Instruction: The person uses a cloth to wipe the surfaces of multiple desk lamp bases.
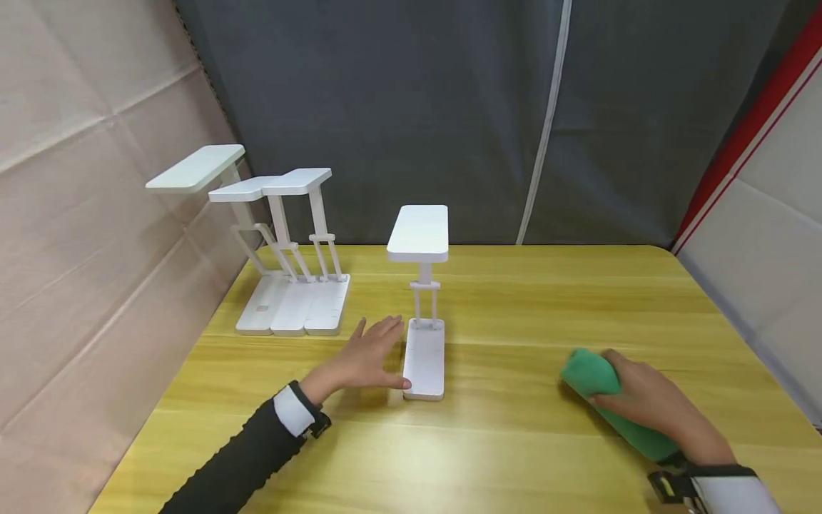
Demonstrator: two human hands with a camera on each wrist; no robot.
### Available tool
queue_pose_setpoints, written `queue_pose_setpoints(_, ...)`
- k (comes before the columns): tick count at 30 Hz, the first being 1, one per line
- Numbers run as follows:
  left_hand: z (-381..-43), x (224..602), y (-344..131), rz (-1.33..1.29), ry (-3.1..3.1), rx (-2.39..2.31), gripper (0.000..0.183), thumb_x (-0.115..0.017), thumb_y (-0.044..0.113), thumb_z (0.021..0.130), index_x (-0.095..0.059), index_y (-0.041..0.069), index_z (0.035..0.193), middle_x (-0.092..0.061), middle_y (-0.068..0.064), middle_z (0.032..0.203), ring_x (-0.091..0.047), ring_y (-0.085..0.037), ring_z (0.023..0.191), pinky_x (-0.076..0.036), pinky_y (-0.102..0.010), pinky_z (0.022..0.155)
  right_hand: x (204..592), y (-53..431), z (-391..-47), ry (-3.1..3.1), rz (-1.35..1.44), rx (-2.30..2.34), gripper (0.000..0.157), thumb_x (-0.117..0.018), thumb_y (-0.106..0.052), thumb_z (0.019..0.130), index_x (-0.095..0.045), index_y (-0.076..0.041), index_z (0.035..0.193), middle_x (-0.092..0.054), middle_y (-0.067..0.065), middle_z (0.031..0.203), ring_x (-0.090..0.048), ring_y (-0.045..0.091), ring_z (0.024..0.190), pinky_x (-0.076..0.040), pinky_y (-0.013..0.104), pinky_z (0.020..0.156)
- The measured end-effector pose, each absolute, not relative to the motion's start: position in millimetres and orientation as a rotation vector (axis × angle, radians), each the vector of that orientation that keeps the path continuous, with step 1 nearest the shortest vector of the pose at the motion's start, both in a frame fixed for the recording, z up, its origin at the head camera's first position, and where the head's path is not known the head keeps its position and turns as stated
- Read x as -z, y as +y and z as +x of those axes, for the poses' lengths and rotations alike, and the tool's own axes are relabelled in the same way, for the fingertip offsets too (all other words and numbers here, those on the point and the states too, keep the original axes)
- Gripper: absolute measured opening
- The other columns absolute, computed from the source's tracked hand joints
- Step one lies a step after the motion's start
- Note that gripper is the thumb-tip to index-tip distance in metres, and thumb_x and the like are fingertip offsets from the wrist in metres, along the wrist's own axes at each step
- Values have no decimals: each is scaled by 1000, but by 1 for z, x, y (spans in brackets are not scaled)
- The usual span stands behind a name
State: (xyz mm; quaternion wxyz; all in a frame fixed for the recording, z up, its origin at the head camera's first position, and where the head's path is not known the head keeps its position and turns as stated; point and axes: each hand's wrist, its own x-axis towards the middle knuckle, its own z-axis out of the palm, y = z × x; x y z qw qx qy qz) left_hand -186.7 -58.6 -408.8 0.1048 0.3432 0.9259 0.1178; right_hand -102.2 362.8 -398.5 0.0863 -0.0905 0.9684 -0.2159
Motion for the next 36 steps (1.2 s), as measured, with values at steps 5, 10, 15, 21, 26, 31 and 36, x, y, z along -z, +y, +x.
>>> queue_pose_setpoints(5, -212, 418, -60, 999, 2597, -387, 126, -73, 66, 68, -5, 2, 153, -1, -15, 159, 0, -28, 145, 1, -66, 106, 384, 260, -148, 3073, -740, 574, 57, -81, -15, 74, -55, -4, 124, -66, 11, 102, -64, 25, 85, -52, 47, 69)
queue_pose_setpoints(10, -216, 424, -54, 950, 2554, -260, 129, -71, 71, 65, -2, 9, 154, 0, -7, 160, 2, -24, 145, 3, -67, 105, 403, 188, -183, 3221, -1088, 165, 51, -80, -16, 74, -60, -6, 120, -66, 8, 101, -64, 25, 82, -54, 44, 66)
queue_pose_setpoints(15, -215, 427, -52, 954, 2604, -133, 130, -67, 78, 62, -5, 10, 154, -5, -4, 160, -2, -22, 145, 0, -68, 105, 425, 166, -188, 3278, -1171, -72, 41, -70, -11, 78, -65, -7, 118, -68, 10, 100, -64, 26, 80, -53, 41, 57)
queue_pose_setpoints(21, -217, 423, -53, 984, 2661, -94, 131, -67, 79, 60, -8, 10, 154, -9, -5, 159, -4, -23, 145, -1, -70, 104, 422, 168, -172, 3205, -1176, 106, 44, -74, -10, 71, -68, -7, 114, -67, 8, 99, -63, 23, 78, -54, 39, 59)
queue_pose_setpoints(26, -217, 420, -53, 989, 2674, -83, 131, -66, 80, 60, -7, 10, 154, -8, -4, 159, -4, -23, 145, -1, -71, 103, 415, 172, -149, 3107, -1283, 179, 48, -75, -7, 65, -69, -7, 113, -67, 7, 101, -64, 21, 82, -54, 39, 63)
queue_pose_setpoints(31, -218, 421, -52, 987, 2672, -107, 132, -67, 80, 59, -7, 11, 154, -8, -4, 159, -4, -23, 145, -1, -72, 102, 403, 175, -138, 2936, -1314, 322, 44, -72, -5, 64, -71, -11, 107, -66, 0, 99, -62, 12, 79, -52, 30, 61)
queue_pose_setpoints(36, -218, 425, -54, 976, 2677, -160, 132, -70, 78, 58, -9, 12, 155, -10, -4, 159, -6, -23, 145, -2, -72, 102, 395, 159, -163, 3078, -1187, 321, 45, -72, -6, 64, -70, -9, 108, -66, 3, 95, -61, 13, 73, -51, 31, 55)
